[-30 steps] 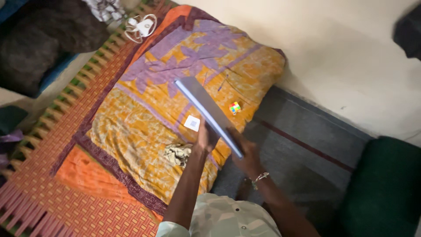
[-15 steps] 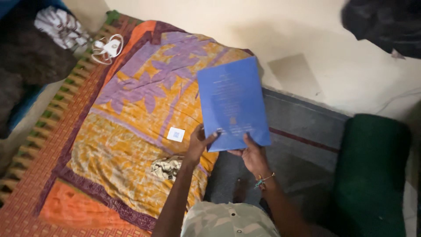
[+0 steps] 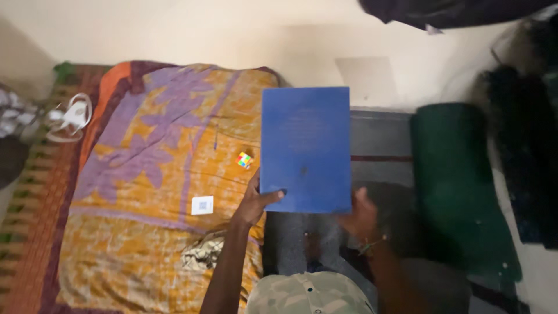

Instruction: The person wipes a book and a chair with a cloth, and arranges items on a desk.

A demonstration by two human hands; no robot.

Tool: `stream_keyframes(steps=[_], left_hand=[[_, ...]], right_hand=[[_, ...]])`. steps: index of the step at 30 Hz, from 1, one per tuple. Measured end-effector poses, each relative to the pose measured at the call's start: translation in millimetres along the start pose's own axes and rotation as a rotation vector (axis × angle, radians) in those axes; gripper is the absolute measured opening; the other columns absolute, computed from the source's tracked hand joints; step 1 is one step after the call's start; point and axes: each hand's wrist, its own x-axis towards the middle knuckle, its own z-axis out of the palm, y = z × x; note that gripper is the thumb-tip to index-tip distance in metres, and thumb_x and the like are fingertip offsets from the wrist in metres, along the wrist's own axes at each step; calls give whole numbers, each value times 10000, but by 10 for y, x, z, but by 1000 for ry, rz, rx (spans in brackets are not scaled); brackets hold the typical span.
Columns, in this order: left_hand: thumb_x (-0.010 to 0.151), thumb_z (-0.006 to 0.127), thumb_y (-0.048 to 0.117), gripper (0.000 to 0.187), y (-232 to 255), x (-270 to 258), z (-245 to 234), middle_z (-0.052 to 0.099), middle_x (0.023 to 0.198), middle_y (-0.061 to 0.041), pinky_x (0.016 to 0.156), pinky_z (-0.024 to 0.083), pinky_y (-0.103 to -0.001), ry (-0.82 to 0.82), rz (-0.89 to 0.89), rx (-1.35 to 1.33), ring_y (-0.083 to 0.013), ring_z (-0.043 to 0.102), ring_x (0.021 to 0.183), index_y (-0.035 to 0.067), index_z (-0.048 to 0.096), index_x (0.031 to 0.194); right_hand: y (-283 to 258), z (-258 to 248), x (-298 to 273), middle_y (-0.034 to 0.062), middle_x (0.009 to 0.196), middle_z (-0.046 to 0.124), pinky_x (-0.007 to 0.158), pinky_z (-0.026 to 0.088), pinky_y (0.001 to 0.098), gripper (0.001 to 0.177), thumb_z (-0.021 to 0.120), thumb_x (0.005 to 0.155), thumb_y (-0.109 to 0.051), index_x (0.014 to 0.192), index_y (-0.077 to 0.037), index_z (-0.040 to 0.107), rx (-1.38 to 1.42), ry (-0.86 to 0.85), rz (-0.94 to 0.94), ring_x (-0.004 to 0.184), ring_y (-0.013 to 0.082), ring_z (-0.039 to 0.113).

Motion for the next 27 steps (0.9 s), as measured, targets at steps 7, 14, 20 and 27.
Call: stream_keyframes(steps=[7,14,20,27], left_hand=[[646,850,47,930,-255,313,3,647,1302,-37,1048,468,-363,-311,-207,161,-182,598,1204,101,490,1502],[801,789,364,768,-848,736,405,697,1286,-211,1009,523,-455,-136,-581,-549,-356,655,1187,-61,543,1392],[870,746,341,566,-1455,942,1362,683,1232,-79,960,533,-381,-460,-385,70,-202,642,1125,27,602,1318],[776,836,159,571,-1992,1516,2597,717,1149,-107,929,541,-375,-277,-313,389,-225,672,1036,-10,623,1278]], right_hand=[[-530,86,-307,160,1190,650,861,568,451,611,673,993,-424,1376,26,520,-466,645,-114,1059,296,653],[-596,315,-680,124,1078,694,840,600,449,454,732,893,-226,1268,-14,588,-312,892,-334,992,272,698],[-949,-158,-1040,64,1074,701,726,581,369,418,755,919,-162,1273,-35,573,-216,962,-642,921,222,682],[-1749,-718,-1540,98,1101,686,672,599,392,413,737,895,-98,1273,-54,577,-251,1000,-666,889,256,690]])
